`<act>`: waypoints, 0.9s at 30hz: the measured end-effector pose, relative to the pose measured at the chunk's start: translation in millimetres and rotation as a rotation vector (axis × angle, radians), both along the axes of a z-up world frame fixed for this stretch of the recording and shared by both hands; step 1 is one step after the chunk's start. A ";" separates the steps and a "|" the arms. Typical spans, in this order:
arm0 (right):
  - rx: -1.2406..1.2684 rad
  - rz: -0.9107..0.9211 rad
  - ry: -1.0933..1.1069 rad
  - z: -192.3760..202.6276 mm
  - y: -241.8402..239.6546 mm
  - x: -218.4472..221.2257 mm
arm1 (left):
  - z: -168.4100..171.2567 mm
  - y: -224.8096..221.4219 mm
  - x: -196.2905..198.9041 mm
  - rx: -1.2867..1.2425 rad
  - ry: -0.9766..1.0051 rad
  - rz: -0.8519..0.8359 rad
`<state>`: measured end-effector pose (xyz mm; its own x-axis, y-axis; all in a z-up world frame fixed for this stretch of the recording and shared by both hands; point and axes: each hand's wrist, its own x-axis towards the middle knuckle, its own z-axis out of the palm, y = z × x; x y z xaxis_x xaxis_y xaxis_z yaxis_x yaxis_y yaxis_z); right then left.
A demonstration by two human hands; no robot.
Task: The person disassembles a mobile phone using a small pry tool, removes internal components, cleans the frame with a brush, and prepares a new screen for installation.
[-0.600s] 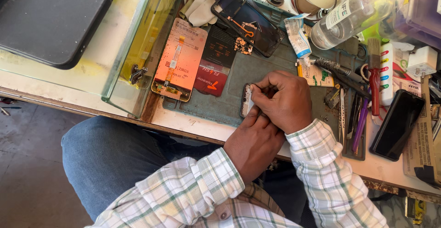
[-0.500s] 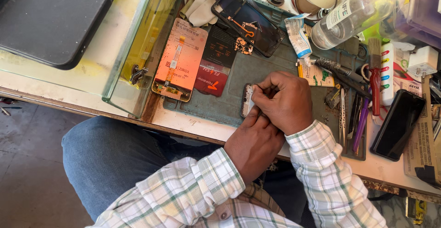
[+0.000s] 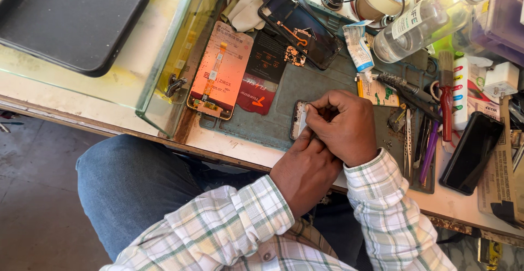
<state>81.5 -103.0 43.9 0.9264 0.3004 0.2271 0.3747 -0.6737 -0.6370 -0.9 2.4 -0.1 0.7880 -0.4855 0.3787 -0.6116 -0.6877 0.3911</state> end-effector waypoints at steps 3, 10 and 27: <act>-0.001 0.004 -0.004 -0.1 1.2 0.9 | -0.3 0.6 0.4 0.024 0.013 -0.009; -0.106 -0.052 -0.056 -2.7 -1.9 1.2 | -1.6 -1.2 0.0 0.071 0.032 -0.010; -0.131 -0.095 -0.053 0.8 0.3 -2.8 | -0.3 0.5 0.1 0.066 -0.013 0.012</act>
